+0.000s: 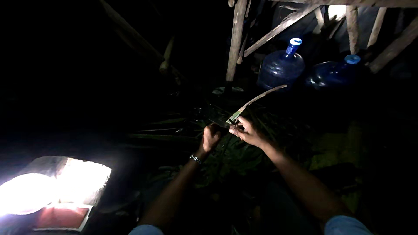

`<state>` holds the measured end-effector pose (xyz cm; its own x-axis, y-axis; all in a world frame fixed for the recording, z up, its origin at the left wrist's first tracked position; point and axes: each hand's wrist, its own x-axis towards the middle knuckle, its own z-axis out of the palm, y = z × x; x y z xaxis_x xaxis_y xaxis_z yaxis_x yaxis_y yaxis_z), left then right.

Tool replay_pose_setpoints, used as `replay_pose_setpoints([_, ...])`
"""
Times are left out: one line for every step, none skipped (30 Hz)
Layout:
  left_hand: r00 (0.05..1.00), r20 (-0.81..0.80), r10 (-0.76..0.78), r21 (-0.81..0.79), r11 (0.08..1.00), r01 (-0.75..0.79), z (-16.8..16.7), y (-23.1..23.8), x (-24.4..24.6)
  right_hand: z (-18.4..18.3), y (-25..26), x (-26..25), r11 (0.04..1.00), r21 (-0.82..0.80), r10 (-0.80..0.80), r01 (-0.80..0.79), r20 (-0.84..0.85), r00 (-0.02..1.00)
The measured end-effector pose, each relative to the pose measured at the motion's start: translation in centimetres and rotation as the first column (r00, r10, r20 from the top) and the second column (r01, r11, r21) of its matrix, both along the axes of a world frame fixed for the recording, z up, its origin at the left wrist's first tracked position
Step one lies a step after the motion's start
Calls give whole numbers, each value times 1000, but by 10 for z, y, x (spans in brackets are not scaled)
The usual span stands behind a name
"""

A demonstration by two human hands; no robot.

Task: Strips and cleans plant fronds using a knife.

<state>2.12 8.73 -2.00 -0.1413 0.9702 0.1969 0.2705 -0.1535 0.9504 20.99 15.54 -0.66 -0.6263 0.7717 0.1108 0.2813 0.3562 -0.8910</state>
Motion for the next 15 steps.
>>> replay_pose_setpoints([998,57,-17,-11,1000,18,1,1,1,-2,1,0,1000,-3,4,-4,-31,1000])
replay_pose_setpoints([993,115,-33,-31,999,36,2,2,2,-4,0,1,1000,-19,9,-10,-76,997])
replay_pose_setpoints([985,168,-39,-58,997,49,4,2,3,-7,-2,1,1000,-22,9,-12,-122,992])
replay_pose_setpoints([977,209,-37,-100,993,59,8,2,4,-12,-4,1,1000,4,6,-5,-160,987])
replay_pose_setpoints([969,243,-38,-145,987,75,11,0,4,-17,-5,1,998,61,-2,14,-191,982])
replay_pose_setpoints([964,264,-43,-180,979,93,14,-1,3,-22,-5,2,991,129,-13,40,-206,978])
replay_pose_setpoints([959,279,-55,-200,973,114,17,-1,2,-25,-2,4,980,191,-21,60,-205,979])
replay_pose_setpoints([954,290,-72,-215,967,139,19,1,0,-25,0,7,970,234,-21,68,-197,980])
replay_pose_setpoints([949,303,-89,-230,959,163,22,2,-3,-25,2,9,961,266,-24,75,-188,982])
replay_pose_setpoints([943,319,-97,-248,952,181,24,3,-5,-24,2,12,953,289,-35,85,-175,984])
replay_pose_setpoints([940,326,-103,-260,946,194,24,3,-7,-24,2,14,947,306,-46,94,-159,986])
replay_pose_setpoints([939,325,-111,-273,940,205,26,3,-9,-23,3,16,940,328,-52,98,-147,988])
replay_pose_setpoints([938,325,-118,-282,935,215,26,2,-10,-23,3,18,936,339,-56,98,-131,990])
replay_pose_setpoints([937,328,-122,-288,932,222,26,2,-11,-22,1,19,934,342,-70,104,-111,991])
replay_pose_setpoints([935,329,-129,-292,928,230,25,2,-11,-21,-1,19,931,346,-91,118,-92,992])
